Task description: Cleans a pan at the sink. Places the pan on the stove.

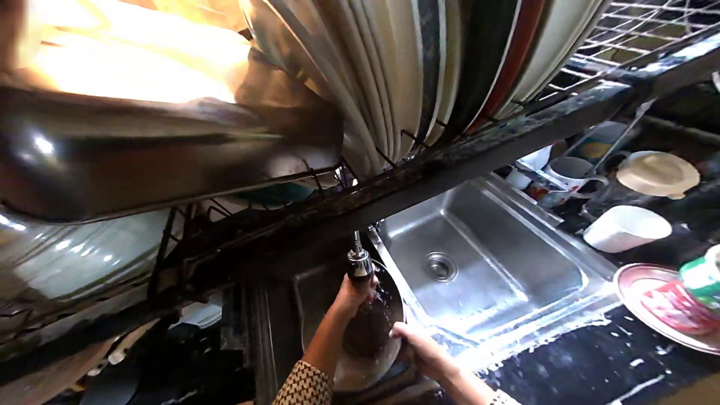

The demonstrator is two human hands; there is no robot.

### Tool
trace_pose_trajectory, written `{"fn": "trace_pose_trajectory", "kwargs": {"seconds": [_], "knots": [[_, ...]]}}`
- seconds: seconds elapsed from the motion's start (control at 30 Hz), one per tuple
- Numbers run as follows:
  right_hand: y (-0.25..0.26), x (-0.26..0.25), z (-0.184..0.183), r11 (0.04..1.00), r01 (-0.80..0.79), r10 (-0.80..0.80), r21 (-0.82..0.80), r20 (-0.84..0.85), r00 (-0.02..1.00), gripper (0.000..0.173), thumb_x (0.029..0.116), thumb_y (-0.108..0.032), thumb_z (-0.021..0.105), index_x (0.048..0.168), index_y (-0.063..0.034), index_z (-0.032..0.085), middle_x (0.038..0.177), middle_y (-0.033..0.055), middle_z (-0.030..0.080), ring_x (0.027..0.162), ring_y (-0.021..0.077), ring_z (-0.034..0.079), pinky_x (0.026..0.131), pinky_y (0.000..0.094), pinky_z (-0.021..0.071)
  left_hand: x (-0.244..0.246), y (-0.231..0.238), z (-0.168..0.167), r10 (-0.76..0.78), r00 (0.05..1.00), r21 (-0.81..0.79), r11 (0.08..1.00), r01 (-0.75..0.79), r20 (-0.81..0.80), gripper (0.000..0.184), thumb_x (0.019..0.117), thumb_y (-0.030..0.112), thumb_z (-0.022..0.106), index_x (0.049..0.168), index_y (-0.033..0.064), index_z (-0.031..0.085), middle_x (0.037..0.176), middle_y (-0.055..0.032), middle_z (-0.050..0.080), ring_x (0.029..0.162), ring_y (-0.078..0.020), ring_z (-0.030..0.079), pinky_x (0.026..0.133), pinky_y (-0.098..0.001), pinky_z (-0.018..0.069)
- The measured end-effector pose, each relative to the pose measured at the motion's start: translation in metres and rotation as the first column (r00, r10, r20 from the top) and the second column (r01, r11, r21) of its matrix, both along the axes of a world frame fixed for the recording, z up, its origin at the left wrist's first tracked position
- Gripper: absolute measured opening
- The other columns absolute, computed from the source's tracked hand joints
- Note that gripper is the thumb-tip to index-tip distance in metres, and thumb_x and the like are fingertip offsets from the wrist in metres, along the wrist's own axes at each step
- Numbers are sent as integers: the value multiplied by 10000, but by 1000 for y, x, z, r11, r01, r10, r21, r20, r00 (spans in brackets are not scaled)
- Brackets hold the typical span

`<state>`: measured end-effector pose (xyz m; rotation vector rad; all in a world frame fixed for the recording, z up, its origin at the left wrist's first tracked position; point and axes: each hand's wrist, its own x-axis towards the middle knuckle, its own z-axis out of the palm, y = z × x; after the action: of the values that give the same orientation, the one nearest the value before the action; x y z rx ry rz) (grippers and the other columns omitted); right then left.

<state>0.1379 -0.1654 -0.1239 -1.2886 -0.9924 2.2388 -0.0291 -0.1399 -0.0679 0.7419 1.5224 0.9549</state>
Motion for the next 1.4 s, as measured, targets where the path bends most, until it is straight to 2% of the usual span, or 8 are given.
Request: {"fn": "trace_pose_trajectory", "kwargs": {"seconds": [0.23,0.4,0.6,0.7,1.03,1.13,1.23,1.4], "knots": [[-14,4,-4,984,-23,-6,-179,-156,988,896,794,-46,556,1574,-143,125,1036,101,637,768,153,692,611,322,589,-12,3,-18,110,993,139,985,-105,-31,190,1077,111,466,1196,-10,552,848,-14,557,687,-46,522,632,-203,468],[-12,1,-2,992,-47,28,-120,-155,987,980,733,-18,585,1587,-159,127,1174,83,625,781,89,681,580,257,566,-12,10,-7,-532,838,-103,847,522,-119,374,1078,206,377,951,17,674,814,16,672,711,-58,622,687,-264,535],[-5,8,-5,996,-80,75,-36,-109,991,1097,672,-57,616,1613,-109,55,1195,67,597,725,23,641,570,202,533,-28,10,-11,-173,916,55,977,207,-361,261,1012,128,590,1188,-61,630,1047,-136,689,946,-168,665,888,-349,555],[1,3,-9,996,-92,92,5,-120,989,1079,627,-73,627,1595,-110,153,1295,49,596,898,10,658,655,200,555,-9,3,5,-472,848,-16,876,483,-242,362,1083,168,386,1034,-66,659,896,-66,661,787,-89,611,779,-296,533],[15,-11,-22,981,-87,109,173,-126,986,1132,622,-74,666,1629,-147,155,1547,66,449,1285,72,544,946,271,537,-28,-2,-5,-317,906,51,938,344,-280,213,1018,137,552,1096,-35,649,935,-97,691,857,-150,676,818,-347,581],[19,-12,-13,980,-82,94,182,-59,994,1092,630,-82,660,1613,-105,186,1503,97,480,1213,76,584,890,260,549,-69,11,-38,-208,638,-153,978,141,-741,356,1026,199,541,1293,-15,640,1287,-233,655,1242,-360,615,1068,-554,471],[25,-15,-11,981,-43,45,187,-6,999,1004,699,-61,645,1600,-85,204,1411,138,530,1092,109,622,803,276,552,-94,-17,-100,-310,433,-343,939,0,-846,425,1071,293,452,1320,0,630,1325,-253,633,1246,-427,606,1025,-614,480],[32,-36,-25,984,15,-24,176,44,999,982,810,-76,638,1645,-141,126,1517,211,429,1166,247,589,844,409,545,-44,-61,-110,-429,794,-599,794,105,-430,406,1032,321,556,1171,-44,665,1129,-251,671,1041,-368,662,917,-563,524]]}}
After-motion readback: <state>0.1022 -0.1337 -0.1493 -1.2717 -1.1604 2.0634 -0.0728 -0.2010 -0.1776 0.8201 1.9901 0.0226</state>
